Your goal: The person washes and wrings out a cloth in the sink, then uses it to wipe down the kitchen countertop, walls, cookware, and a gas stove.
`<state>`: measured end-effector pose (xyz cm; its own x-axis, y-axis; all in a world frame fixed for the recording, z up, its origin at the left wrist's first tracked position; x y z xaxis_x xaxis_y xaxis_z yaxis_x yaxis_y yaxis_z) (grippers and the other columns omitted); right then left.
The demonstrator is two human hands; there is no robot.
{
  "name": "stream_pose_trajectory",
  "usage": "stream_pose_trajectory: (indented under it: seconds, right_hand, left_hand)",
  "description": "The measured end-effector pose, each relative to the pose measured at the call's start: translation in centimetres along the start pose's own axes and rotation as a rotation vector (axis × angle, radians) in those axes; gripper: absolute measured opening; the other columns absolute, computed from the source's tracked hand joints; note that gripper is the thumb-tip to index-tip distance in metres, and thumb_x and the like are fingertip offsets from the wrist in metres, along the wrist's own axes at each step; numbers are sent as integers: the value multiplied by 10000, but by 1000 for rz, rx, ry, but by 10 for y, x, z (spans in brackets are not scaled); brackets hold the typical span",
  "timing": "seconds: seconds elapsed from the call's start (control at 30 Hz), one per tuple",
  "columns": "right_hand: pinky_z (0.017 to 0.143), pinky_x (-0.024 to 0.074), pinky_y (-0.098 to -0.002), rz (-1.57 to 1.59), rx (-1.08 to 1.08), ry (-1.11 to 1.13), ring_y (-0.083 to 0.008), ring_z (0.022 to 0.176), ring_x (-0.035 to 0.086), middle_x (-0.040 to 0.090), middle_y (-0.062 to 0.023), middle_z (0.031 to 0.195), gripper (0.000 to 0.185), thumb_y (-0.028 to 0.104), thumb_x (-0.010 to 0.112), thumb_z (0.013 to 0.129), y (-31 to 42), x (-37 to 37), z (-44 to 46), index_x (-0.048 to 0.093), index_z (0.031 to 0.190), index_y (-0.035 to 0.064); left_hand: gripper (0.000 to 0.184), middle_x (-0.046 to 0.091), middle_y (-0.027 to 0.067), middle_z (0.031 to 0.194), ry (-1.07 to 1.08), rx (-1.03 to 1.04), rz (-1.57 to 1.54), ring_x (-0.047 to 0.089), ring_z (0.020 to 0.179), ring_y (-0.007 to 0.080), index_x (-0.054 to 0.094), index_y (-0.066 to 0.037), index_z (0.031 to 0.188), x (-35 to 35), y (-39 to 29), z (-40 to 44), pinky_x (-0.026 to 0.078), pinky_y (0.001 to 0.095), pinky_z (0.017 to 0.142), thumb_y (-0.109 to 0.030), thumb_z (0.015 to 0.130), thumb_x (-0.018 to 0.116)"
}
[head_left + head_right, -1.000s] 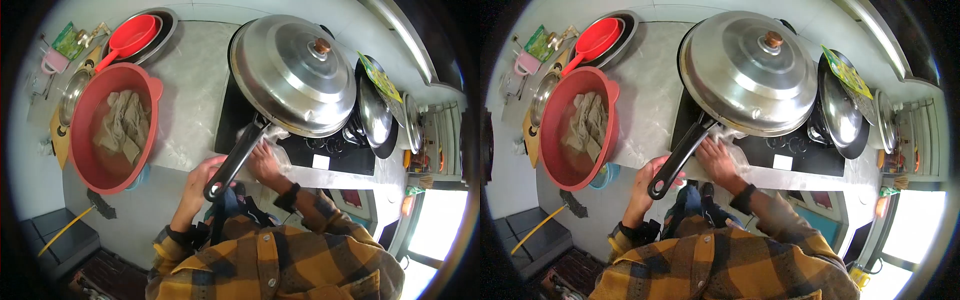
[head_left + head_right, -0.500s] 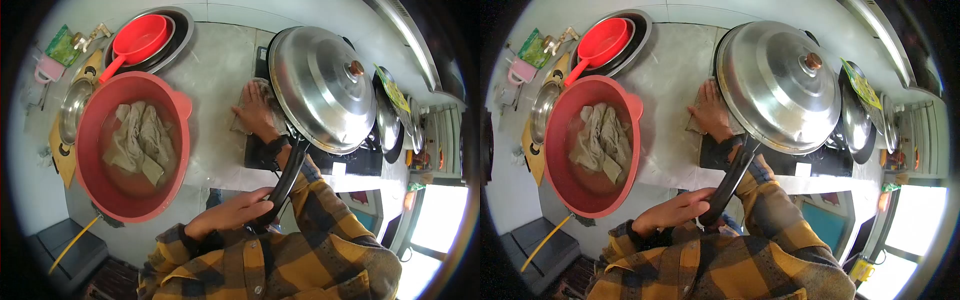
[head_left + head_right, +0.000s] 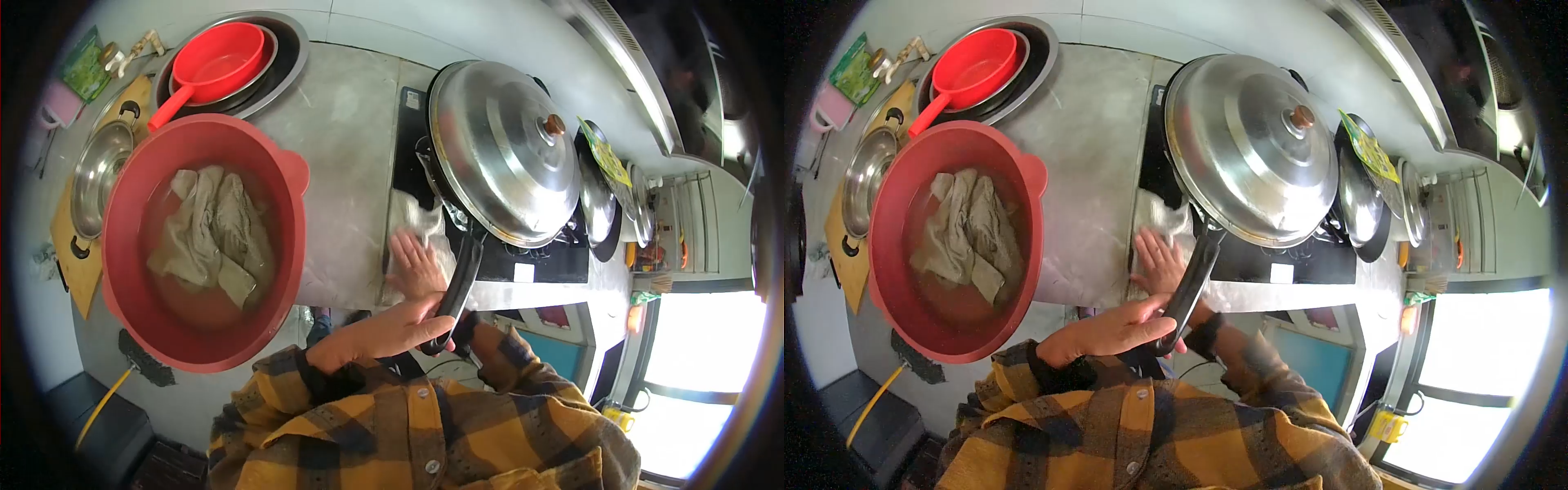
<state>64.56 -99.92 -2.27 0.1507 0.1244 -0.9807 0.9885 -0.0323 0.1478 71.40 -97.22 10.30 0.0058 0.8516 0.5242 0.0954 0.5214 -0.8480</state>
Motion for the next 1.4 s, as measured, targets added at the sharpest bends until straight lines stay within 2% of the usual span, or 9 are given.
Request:
stream_pose_trajectory:
  seconds: [0.3, 0.47, 0.6, 0.67, 0.73, 0.97, 1.1, 1.23, 1.4]
  right_hand:
    - [1045, 221, -481, 5, 30, -354, -282, 1337, 200, 252, -165, 1425, 725, 477, 507, 823, -20, -32, 115, 340, 1322, -22]
    - [1064, 200, -463, 87, 50, -199, -280, 1324, 231, 236, -152, 1435, 770, 461, 544, 803, -6, -10, 50, 265, 1367, 17]
    - [1062, 216, -444, 190, -12, -351, -266, 1280, 319, 326, -148, 1388, 653, 364, 520, 819, -12, -30, -28, 328, 1339, 19]
    - [1053, 232, -435, 64, 140, -169, -245, 1274, 326, 365, -115, 1362, 602, 301, 533, 816, -33, -13, -56, 352, 1329, 43]
    - [1044, 247, -431, 150, 223, -256, -225, 1253, 352, 401, -84, 1336, 569, 271, 541, 814, -53, -31, -79, 374, 1318, 67]
    - [1034, 257, -384, 161, 328, -409, -199, 1214, 395, 447, -63, 1302, 478, 263, 477, 874, -118, -32, -105, 397, 1316, 97]
    - [1009, 289, -366, 173, 195, -460, -189, 1175, 433, 481, -50, 1259, 481, 230, 484, 843, -130, -26, -119, 420, 1307, 118]
    - [992, 318, -377, 173, 131, -482, -187, 1164, 449, 487, -44, 1247, 482, 174, 456, 827, -168, -27, -171, 426, 1305, 123]
    - [1015, 295, -416, 220, 225, -482, -224, 1191, 430, 459, -68, 1283, 462, 154, 445, 818, -247, -17, -253, 458, 1277, 108]
  left_hand:
    - [515, 580, 69, 897, -119, -116, -144, 525, 826, 103, 333, -23, 1269, 8, 16, -7, 426, 247, 730, -391, 928, 449]
    - [561, 598, 122, 834, -127, -103, -138, 573, 719, 157, 249, -12, 1339, 14, 13, -2, 468, 275, 681, -325, 929, 470]
    - [506, 604, 140, 799, -240, -109, -47, 603, 694, 194, 275, 15, 1316, 14, 7, -2, 486, 295, 688, -261, 935, 460]
    - [453, 608, 141, 792, -241, -108, 32, 604, 677, 189, 303, 12, 1302, 16, -1, -3, 491, 299, 660, -218, 935, 439]
    - [421, 604, 146, 798, -257, -139, -1, 600, 672, 183, 320, 28, 1277, 15, 1, -5, 495, 285, 658, -173, 931, 451]
    - [614, 600, 152, 738, -423, -64, 77, 598, 635, 238, 371, 1, 1260, 7, 13, -13, 501, 354, 600, -504, 911, 373]
    - [633, 609, 126, 776, -763, 139, -155, 595, 655, 238, 414, -20, 1203, -19, 39, -37, 494, 363, 625, -560, 913, 253]
    - [618, 620, 125, 763, -1048, 27, -305, 605, 636, 236, 413, -23, 1213, -20, 94, -52, 498, 338, 620, -544, 923, 249]
    - [615, 624, 154, 804, -1023, -82, -267, 613, 675, 247, 404, -5, 1218, 20, 130, -9, 504, 325, 650, -532, 923, 286]
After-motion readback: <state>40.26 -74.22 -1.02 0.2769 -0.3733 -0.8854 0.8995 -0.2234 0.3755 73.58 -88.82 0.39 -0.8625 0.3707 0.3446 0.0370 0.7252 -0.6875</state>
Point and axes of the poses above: each hand's wrist, its own z-axis towards the middle knuckle, its own x-axis out of the palm, y = z × x, the point moved 9 cm from there along z, towards the middle knuckle
